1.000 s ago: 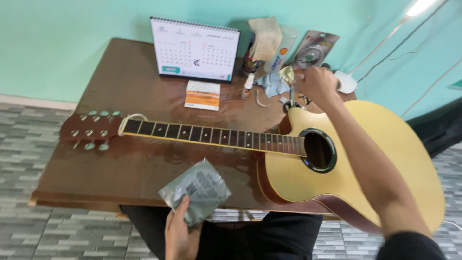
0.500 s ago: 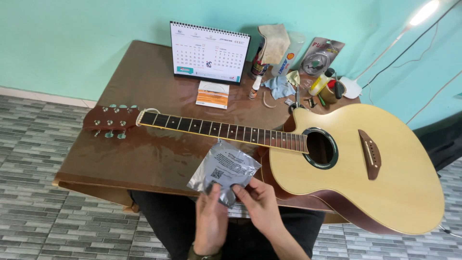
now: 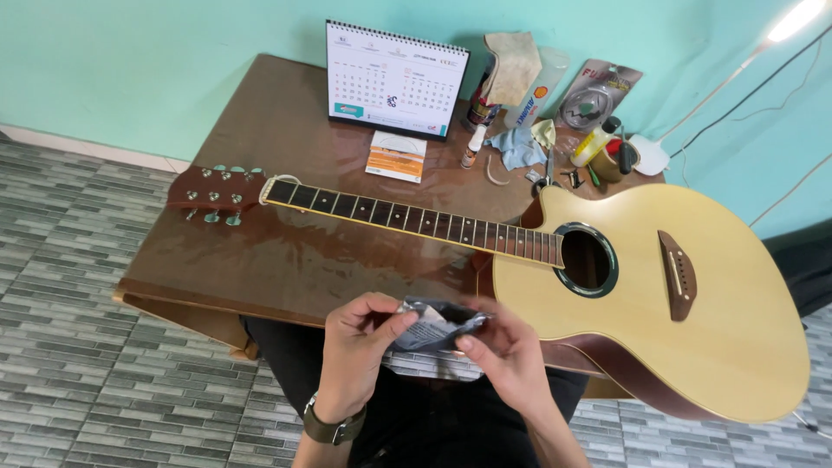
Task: The person opens a small packet, removes a cloth, and uses it to wipe the headstock and body of an acoustic guitar. The person also uses scissors to open a silver packet and places the cloth on the table.
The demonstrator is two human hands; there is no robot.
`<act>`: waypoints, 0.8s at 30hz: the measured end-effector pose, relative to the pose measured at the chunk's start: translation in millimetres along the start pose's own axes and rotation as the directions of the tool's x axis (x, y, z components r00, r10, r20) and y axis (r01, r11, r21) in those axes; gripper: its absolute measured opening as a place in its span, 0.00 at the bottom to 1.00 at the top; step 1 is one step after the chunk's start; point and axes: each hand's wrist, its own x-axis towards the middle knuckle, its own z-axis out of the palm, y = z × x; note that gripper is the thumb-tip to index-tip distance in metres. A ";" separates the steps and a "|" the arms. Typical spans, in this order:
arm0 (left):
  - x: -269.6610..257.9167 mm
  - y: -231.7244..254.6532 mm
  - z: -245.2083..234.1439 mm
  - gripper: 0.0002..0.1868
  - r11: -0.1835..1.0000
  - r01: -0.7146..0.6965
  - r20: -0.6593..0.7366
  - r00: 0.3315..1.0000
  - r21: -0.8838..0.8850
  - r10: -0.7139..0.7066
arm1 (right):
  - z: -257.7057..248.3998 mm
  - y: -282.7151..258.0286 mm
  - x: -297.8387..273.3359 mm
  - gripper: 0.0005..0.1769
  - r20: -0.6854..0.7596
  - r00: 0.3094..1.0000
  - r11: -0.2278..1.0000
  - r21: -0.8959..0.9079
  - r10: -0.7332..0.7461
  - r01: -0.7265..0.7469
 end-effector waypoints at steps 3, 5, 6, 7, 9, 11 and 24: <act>-5.5 -2.1 2.0 0.10 0.995 -0.101 0.046 0.994 -0.022 0.102 | 10.3 -28.6 3.5 0.27 -0.003 0.926 0.911 -0.177 -0.379 0.372; -6.2 -3.5 1.4 0.10 0.995 -0.099 0.056 0.993 -0.020 0.100 | 7.3 -50.8 10.3 0.20 0.108 0.888 0.831 -0.318 -0.448 0.457; -6.8 -4.6 1.2 0.10 0.995 -0.099 0.067 0.993 -0.021 0.100 | 5.5 -61.7 13.4 0.14 0.228 0.840 0.718 -0.439 -0.492 0.540; -6.7 -5.1 1.1 0.10 0.995 -0.096 0.071 0.993 -0.022 0.098 | 5.6 -60.5 17.2 0.14 0.225 0.841 0.718 -0.442 -0.491 0.538; -6.0 -5.5 0.5 0.10 0.989 -0.137 0.096 0.985 -0.058 0.142 | 6.3 -58.6 25.7 0.10 0.371 0.825 0.542 -0.625 -0.427 0.562; -6.9 -0.3 -0.5 0.16 0.982 -0.188 0.058 0.981 0.002 0.188 | 10.2 -55.5 25.4 0.09 0.323 0.850 0.596 -0.609 -0.416 0.524; -18.8 -31.7 4.5 0.21 0.808 0.243 0.058 0.966 -0.537 -0.251 | -20.3 -32.5 28.0 0.22 0.002 0.971 0.966 -0.099 0.238 -0.237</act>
